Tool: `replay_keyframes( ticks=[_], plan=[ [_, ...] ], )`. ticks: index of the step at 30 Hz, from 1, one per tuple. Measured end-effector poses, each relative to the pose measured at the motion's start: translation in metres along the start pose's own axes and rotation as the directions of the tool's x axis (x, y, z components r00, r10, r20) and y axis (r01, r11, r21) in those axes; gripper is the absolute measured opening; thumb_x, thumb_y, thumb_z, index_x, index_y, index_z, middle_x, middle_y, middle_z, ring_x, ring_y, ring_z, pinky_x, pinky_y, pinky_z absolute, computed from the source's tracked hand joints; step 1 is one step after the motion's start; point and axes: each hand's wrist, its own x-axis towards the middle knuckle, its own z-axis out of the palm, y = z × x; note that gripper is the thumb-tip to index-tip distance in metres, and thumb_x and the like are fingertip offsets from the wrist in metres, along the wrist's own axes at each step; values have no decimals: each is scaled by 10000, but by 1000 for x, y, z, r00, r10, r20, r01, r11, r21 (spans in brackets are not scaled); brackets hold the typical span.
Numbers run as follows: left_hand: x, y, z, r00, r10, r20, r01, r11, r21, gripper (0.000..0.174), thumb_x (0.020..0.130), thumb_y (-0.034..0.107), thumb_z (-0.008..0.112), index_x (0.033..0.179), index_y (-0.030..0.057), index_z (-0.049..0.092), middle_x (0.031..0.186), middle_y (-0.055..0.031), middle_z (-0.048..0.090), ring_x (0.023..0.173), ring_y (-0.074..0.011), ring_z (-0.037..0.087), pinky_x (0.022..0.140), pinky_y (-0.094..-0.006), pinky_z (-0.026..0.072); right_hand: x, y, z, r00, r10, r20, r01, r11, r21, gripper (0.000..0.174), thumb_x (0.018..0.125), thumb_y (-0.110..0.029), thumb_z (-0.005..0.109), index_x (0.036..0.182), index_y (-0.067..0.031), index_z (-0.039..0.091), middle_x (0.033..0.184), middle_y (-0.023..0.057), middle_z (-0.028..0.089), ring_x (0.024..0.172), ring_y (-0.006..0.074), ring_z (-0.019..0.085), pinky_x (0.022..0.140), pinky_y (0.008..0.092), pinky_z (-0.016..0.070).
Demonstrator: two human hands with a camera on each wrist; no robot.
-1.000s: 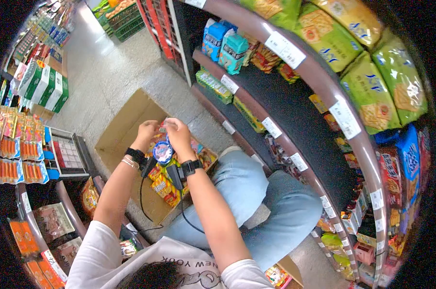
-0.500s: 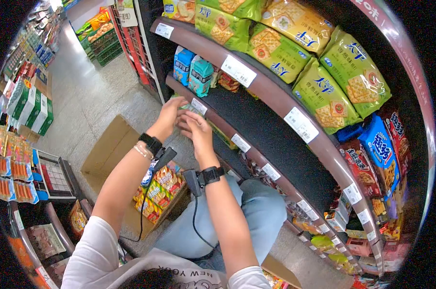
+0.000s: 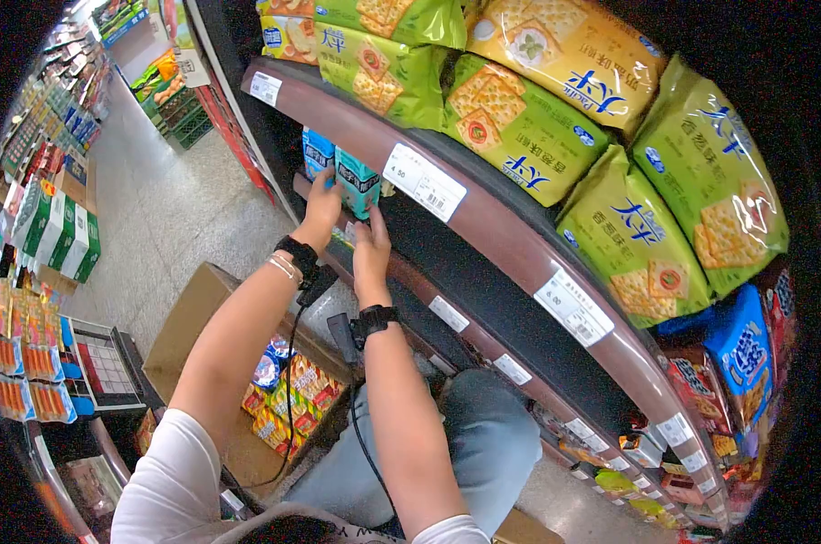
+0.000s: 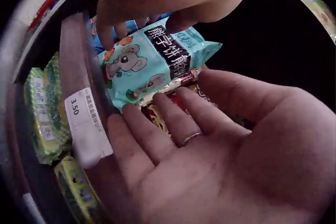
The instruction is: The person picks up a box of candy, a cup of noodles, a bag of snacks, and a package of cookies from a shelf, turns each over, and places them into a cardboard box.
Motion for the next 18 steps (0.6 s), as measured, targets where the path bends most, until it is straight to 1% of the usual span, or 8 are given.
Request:
replay_keyframes(
  ticks=[1,2,5,9,14,15,16,18],
  plan=[
    [6,-9,2,1000,12,-4,-12,1000,13,448,823,107,510,1245,-38,462,1181,-229,541,1084,-319,525,917,-355,401,6,1,2,1000,-25,-8,24,999,-33,514,910,-102,468,1395,-17,321,1410,143,377,1261,230,397,1004,317,329],
    [11,-17,3,1000,23,-6,-22,999,27,456,807,99,519,1238,-39,469,1165,-230,547,1072,-324,530,915,-356,401,15,3,2,999,-28,33,28,1000,-3,520,904,-115,479,1391,-11,325,1408,148,377,1267,230,392,1013,312,321],
    [14,-23,6,999,18,-43,-16,998,54,461,766,85,540,1207,-41,498,1137,-227,559,1047,-329,538,908,-361,405,32,10,3,986,-163,23,164,982,-89,527,896,-126,497,1382,0,335,1411,159,372,1266,239,394,1020,324,315],
    [19,-27,7,998,31,-53,-30,999,23,425,752,80,545,1160,-38,538,1100,-218,573,1025,-324,542,899,-363,408,38,10,4,991,-133,30,136,977,-164,523,889,-98,509,1375,11,348,1331,146,447,1179,193,441,989,296,325],
    [13,-21,3,996,79,-44,-78,997,29,304,821,162,617,1062,-20,591,979,-167,619,900,-264,586,796,-340,455,45,12,-3,988,-155,-9,150,969,-194,468,887,-75,510,1334,18,405,1281,136,492,1155,195,463,980,299,333],
    [7,-13,1,996,83,-30,-82,996,25,294,829,178,628,1045,-18,596,958,-152,624,867,-240,593,770,-329,463,40,4,-3,982,-183,-39,170,959,-225,403,883,-76,524,1268,21,458,1248,123,509,1145,192,464,975,297,334],
    [1,-4,-1,996,88,-18,-88,996,20,287,837,194,638,1028,-16,602,937,-136,630,835,-216,599,743,-318,471,39,4,-7,981,-192,-42,177,957,-231,377,880,-71,529,1242,16,470,1233,120,513,1142,192,465,974,297,333],
    [-14,14,-7,999,32,16,-31,998,-51,256,849,195,640,996,-10,595,899,-105,626,798,-164,588,706,-292,471,33,-7,-9,979,-201,-38,190,961,-200,322,871,-59,549,1183,0,490,1195,112,523,1131,188,466,966,297,335]
  ],
)
